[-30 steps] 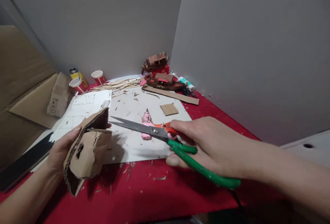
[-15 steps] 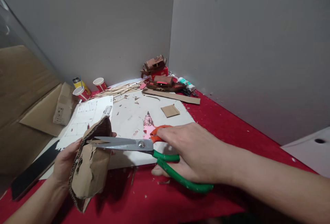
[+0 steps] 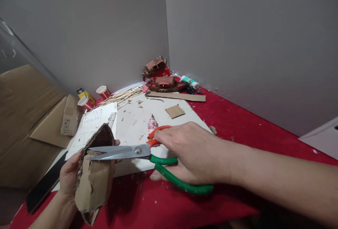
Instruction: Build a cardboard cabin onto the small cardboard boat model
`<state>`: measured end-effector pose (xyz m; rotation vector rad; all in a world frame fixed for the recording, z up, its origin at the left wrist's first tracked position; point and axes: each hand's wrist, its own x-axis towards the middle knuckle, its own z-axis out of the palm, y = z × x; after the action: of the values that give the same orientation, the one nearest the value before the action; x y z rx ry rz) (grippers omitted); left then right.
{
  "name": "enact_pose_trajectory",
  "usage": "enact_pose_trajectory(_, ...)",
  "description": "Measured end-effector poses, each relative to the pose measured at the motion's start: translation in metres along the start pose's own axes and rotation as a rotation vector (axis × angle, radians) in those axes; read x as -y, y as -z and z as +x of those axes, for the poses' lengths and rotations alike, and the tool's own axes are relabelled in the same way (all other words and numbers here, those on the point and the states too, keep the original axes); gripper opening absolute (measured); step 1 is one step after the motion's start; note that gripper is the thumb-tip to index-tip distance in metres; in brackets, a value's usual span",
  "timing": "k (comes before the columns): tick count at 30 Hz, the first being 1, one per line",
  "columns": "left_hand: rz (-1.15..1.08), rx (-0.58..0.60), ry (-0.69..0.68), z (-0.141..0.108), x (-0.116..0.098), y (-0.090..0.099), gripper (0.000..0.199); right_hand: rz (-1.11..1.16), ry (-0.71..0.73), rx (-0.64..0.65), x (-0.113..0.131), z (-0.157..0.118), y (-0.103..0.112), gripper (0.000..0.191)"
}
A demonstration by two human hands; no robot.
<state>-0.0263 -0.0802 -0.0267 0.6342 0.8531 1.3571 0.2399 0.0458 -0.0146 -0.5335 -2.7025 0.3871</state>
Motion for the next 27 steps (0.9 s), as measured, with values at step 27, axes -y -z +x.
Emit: enact_pose_trajectory(27,-0.016,-0.053,-0.042,-0.003,-0.001,0.000,0.033,0.100,0.044,-0.182,-0.011,-0.004,-0.007,0.041)
